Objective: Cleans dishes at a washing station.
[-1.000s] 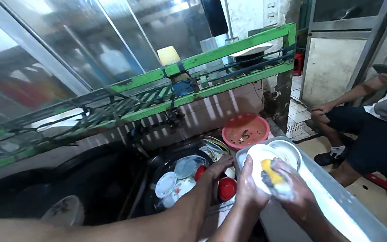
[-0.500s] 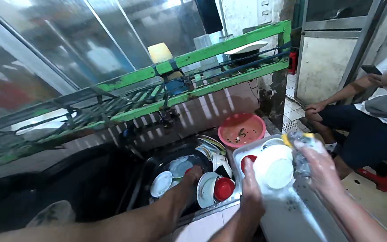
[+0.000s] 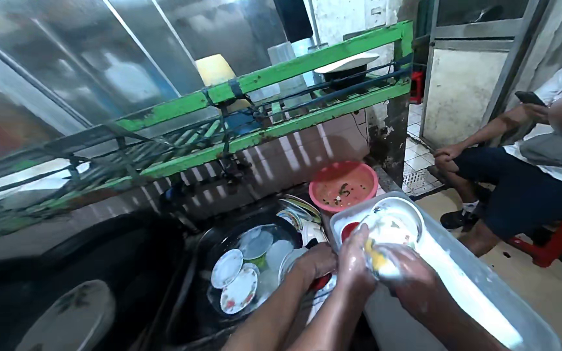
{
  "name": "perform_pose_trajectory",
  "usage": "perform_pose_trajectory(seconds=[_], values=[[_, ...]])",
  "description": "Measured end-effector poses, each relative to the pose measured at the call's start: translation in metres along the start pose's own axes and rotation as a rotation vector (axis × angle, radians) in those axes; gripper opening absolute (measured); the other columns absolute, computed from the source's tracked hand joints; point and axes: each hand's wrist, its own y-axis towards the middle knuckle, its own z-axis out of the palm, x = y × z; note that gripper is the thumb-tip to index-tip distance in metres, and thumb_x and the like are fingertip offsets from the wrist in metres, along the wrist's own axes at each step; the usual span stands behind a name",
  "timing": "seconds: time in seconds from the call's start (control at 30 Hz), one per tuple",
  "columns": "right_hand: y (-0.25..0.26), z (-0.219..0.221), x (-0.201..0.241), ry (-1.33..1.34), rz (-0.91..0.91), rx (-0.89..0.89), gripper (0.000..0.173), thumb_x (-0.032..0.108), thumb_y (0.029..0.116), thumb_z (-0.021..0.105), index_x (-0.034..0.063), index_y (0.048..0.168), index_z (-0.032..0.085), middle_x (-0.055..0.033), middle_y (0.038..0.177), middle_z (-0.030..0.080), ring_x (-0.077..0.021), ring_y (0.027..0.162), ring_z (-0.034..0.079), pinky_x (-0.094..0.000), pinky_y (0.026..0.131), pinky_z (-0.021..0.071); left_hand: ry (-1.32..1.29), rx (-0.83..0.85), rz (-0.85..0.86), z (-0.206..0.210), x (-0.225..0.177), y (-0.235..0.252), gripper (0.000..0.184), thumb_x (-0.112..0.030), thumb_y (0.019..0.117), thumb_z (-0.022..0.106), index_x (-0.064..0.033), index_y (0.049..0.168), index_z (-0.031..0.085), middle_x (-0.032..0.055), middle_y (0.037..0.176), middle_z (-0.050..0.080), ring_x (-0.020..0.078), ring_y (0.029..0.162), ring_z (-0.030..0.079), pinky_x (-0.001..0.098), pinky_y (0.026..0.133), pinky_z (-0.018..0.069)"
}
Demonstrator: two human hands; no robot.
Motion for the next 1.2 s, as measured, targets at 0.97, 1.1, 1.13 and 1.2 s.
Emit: perform_pose_trajectory(seconds=[0.97,1.1,1.13,1.2], values=[[0.005,-0.016,-0.013,-0.069,-0.125,0.258,0.022,0.026,0.0954,0.061,0.0179,0.109,0.076,-0.0026,0.109,0.076,-0.0278,0.109,0.07,-0.0525,0.092,0.0571,0.07,0.006,0.174,-0.027,-0.013,0.009,0.036,-0.022,0.1093,0.045,0.0009,0.133,0.059,0.0169,0.112,0.07,0.0233,0.099,0.071,0.0412,0.087,0.0605],[0.029,-0.039,-0.034,-0.172,0.059,0.459,0.03,0.014,0.0901,0.069,0.0074,0.12,0.073,-0.0164,0.123,0.071,-0.041,0.123,0.062,-0.0632,0.103,0.0485,0.117,0.063,0.072,-0.024,-0.006,0.003,0.037,-0.025,0.1103,0.044,-0.0009,0.135,0.058,0.0156,0.116,0.07,0.0222,0.102,0.07,0.0412,0.09,0.0596],[0.039,-0.042,-0.035,-0.199,0.104,0.476,0.033,0.015,0.0917,0.067,0.0064,0.123,0.071,-0.0177,0.126,0.069,-0.0417,0.126,0.06,-0.0634,0.105,0.0462,0.115,0.108,0.055,-0.02,0.0,0.002,0.038,-0.025,0.1106,0.043,0.0,0.135,0.058,0.0161,0.116,0.07,0.0223,0.103,0.07,0.0413,0.089,0.0595],[0.04,-0.029,-0.028,-0.184,0.057,0.344,0.036,0.021,0.0936,0.061,0.0058,0.125,0.07,-0.0176,0.127,0.069,-0.0403,0.126,0.06,-0.0615,0.104,0.0472,0.092,0.243,0.082,-0.017,0.012,0.002,0.042,-0.026,0.1113,0.036,0.0005,0.137,0.056,0.0158,0.123,0.067,0.0215,0.109,0.068,0.0407,0.096,0.0576]])
